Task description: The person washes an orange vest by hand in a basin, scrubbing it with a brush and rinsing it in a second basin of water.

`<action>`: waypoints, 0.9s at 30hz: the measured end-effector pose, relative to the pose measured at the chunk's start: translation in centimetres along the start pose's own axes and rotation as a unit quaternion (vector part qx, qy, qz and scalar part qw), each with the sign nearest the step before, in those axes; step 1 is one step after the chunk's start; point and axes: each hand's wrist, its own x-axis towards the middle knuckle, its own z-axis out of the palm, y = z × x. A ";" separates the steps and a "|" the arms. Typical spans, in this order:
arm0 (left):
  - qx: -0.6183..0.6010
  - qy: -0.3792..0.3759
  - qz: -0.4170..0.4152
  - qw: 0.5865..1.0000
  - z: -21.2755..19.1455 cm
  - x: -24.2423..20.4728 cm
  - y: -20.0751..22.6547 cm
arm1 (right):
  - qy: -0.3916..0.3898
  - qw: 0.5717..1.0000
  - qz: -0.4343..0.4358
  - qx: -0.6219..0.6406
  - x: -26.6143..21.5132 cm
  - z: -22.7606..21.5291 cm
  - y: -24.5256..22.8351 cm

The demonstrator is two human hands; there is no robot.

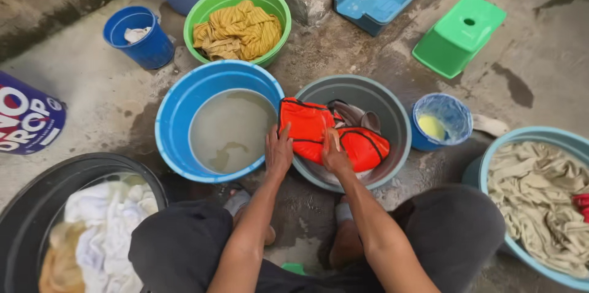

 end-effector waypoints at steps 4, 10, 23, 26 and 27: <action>-0.032 -0.098 0.002 0.995 2.1 0.1 -5.0 | -0.023 0.998 0.054 0.026 4.7 1.0 -1.8; 0.000 -0.207 -0.069 0.976 4.9 1.3 -8.7 | 0.003 0.997 0.073 0.032 2.1 1.0 -5.1; 0.177 -0.299 -0.087 0.934 7.4 4.7 -9.4 | -0.027 0.997 0.030 0.068 -0.7 -0.9 -6.7; 0.207 -0.300 -0.127 0.923 7.2 3.8 -7.6 | -0.032 0.997 0.045 0.058 -1.1 -1.0 -7.3; 0.210 -0.297 -0.124 0.923 6.3 4.8 -6.7 | -0.029 0.997 0.042 0.061 -1.6 -2.2 -8.5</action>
